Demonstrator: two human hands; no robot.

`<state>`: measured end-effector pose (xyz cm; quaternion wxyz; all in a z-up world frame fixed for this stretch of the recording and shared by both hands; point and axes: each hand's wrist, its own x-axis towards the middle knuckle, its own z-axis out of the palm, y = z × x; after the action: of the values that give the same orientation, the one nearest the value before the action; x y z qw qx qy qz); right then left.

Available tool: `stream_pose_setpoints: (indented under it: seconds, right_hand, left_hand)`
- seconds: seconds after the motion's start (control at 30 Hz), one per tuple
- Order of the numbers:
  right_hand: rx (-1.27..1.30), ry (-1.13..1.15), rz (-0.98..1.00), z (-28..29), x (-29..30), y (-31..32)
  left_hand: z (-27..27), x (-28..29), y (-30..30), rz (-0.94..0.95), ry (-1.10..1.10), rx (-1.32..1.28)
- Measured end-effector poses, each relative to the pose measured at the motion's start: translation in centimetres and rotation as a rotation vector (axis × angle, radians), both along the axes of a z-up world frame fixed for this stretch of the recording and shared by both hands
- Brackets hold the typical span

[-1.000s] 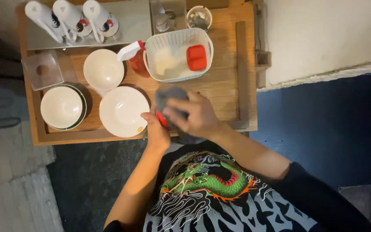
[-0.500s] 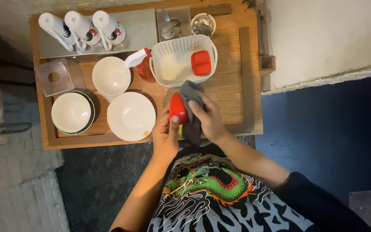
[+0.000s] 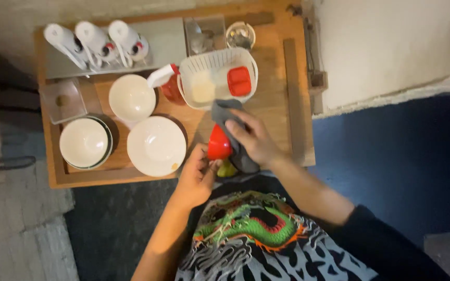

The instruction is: The recorder is wiping small red containers with a grey cloth at a condiment counter.

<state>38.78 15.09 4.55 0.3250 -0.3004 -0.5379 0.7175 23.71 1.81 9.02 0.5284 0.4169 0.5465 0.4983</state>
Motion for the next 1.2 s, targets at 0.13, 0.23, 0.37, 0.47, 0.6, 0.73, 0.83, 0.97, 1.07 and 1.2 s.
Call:
stream_pose_setpoints:
  seconds: [0.13,0.23,0.37,0.47,0.6,0.73,0.83,0.97,1.07,1.2]
  right_hand:
    - [0.174,-0.140,-0.104,1.8,-0.3,-2.4]
    - [0.702,-0.322,-0.181,4.3,-0.3,-2.6]
    - [0.525,-0.335,-0.095,0.6,-0.3,-0.4]
    - [0.044,-0.266,-0.091,-2.6,0.7,-1.5]
    - [0.512,-0.156,-0.148,2.6,-0.3,-2.4]
    - [0.479,-0.206,-0.222,3.8,-0.4,-3.3]
    - [0.906,-0.321,-0.118,4.7,0.1,-2.1]
    - [0.317,-0.188,0.016,-0.1,0.2,0.2]
    - [-0.068,-0.084,-0.002,-4.1,0.2,-0.5]
    - [-0.337,0.068,-0.214,-1.2,-0.5,-2.2]
  left_hand:
    - [-2.3,0.7,0.1,0.059,0.026,-0.051]
    - [-2.1,1.2,0.3,0.160,0.042,-0.038]
    - [-2.0,0.6,0.4,0.140,-0.068,-0.130]
    - [-2.3,1.6,-0.8,0.091,-0.113,-0.107]
    - [-1.4,1.0,1.2,0.057,0.046,0.096]
    - [-0.5,2.0,0.9,0.095,0.063,-0.110]
    - [-2.4,1.4,0.0,0.149,-0.001,-0.157]
    - [-3.3,0.7,-1.4,0.062,-0.115,0.000]
    - [-0.9,0.8,0.1,0.067,-0.096,0.069]
    - [0.0,0.8,1.5,0.144,-0.012,0.049]
